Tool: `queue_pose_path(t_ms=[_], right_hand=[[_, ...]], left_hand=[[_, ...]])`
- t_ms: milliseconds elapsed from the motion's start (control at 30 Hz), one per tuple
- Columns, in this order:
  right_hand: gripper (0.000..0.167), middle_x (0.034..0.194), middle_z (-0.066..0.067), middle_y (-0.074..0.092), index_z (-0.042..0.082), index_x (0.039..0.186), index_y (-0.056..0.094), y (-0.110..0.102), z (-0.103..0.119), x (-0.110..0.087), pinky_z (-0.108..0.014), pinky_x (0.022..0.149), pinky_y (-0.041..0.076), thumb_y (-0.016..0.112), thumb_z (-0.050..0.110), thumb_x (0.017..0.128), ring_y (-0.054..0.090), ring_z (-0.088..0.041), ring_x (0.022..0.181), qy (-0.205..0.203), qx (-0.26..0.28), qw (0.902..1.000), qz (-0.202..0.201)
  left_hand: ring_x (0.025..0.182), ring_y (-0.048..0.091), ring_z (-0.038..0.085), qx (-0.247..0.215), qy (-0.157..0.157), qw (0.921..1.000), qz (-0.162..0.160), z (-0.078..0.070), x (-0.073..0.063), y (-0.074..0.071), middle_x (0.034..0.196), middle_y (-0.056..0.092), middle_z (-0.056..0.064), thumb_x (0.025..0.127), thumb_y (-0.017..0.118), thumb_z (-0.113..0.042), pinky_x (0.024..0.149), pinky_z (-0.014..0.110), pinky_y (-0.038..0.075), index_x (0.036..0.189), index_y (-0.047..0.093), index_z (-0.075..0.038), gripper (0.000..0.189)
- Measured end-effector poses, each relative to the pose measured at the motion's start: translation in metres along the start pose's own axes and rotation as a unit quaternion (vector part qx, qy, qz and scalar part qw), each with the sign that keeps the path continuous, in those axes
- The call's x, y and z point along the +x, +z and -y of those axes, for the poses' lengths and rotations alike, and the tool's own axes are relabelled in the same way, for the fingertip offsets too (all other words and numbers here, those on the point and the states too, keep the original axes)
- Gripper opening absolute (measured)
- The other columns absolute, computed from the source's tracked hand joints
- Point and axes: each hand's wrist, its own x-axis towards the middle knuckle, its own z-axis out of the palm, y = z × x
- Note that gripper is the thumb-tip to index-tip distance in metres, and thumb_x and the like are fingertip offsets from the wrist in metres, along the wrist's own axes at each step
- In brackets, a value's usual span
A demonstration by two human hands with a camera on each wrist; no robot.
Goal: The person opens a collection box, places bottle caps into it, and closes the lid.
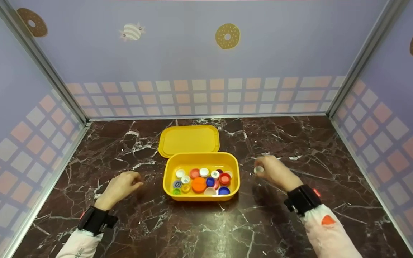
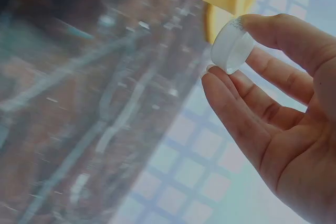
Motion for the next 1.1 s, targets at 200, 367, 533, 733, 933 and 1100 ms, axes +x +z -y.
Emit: queue_pose_path(t_ms=[200,367,533,733,933,1100], right_hand=[[0.014,0.072,-0.005,0.054,0.0,0.085,0.063,-0.023,0.015,0.03,-0.031,0.055,0.043,0.07,-0.001,0.072,0.051,-0.018,0.062,-0.017,-0.024,0.9994,-0.018],[0.012,0.073,-0.005,0.055,0.002,0.084,0.063,-0.028,0.033,0.054,-0.032,0.057,0.043,0.07,0.001,0.074,0.05,-0.018,0.063,-0.025,-0.03,0.9992,-0.009],[0.012,0.074,-0.007,0.055,0.002,0.084,0.063,-0.021,0.05,0.078,-0.032,0.057,0.043,0.07,0.002,0.074,0.049,-0.019,0.064,-0.064,-0.043,0.997,-0.001],[0.016,0.077,-0.008,0.057,0.001,0.086,0.065,0.003,0.07,0.103,-0.033,0.061,0.043,0.072,0.004,0.072,0.05,-0.02,0.067,-0.101,-0.045,0.9934,0.032],[0.019,0.076,-0.006,0.056,0.001,0.086,0.063,0.036,0.09,0.12,-0.03,0.061,0.044,0.073,0.007,0.071,0.051,-0.018,0.066,-0.114,-0.059,0.9871,0.095],[0.011,0.07,-0.003,0.055,0.001,0.081,0.062,0.058,0.104,0.128,-0.029,0.057,0.041,0.068,0.003,0.072,0.047,-0.016,0.06,-0.109,-0.027,0.982,0.152]], left_hand=[[0.061,0.056,0.025,0.002,-0.002,1.0,0.004,0.0,-0.002,0.0,0.067,0.051,0.002,0.071,0.071,-0.013,0.051,0.041,0.045,0.072,0.058,-0.007,0.015],[0.062,0.056,0.026,-0.002,-0.008,0.9998,0.016,0.001,-0.002,0.0,0.068,0.051,0.002,0.072,0.071,-0.014,0.052,0.041,0.045,0.072,0.058,-0.007,0.015],[0.061,0.056,0.026,-0.003,-0.017,0.9997,0.019,0.001,-0.001,-0.001,0.068,0.051,0.002,0.072,0.07,-0.014,0.052,0.041,0.045,0.072,0.057,-0.008,0.014],[0.06,0.056,0.025,-0.003,-0.011,0.9998,0.015,0.0,-0.002,0.0,0.067,0.05,0.001,0.071,0.071,-0.014,0.051,0.04,0.045,0.071,0.057,-0.008,0.015],[0.06,0.056,0.025,0.009,-0.006,0.9998,0.015,0.0,-0.004,0.002,0.066,0.05,0.002,0.072,0.072,-0.014,0.05,0.041,0.045,0.071,0.056,-0.008,0.017],[0.06,0.056,0.026,0.006,-0.008,0.9999,0.007,0.001,-0.004,0.003,0.067,0.051,0.003,0.071,0.071,-0.014,0.05,0.041,0.045,0.072,0.058,-0.008,0.015]])
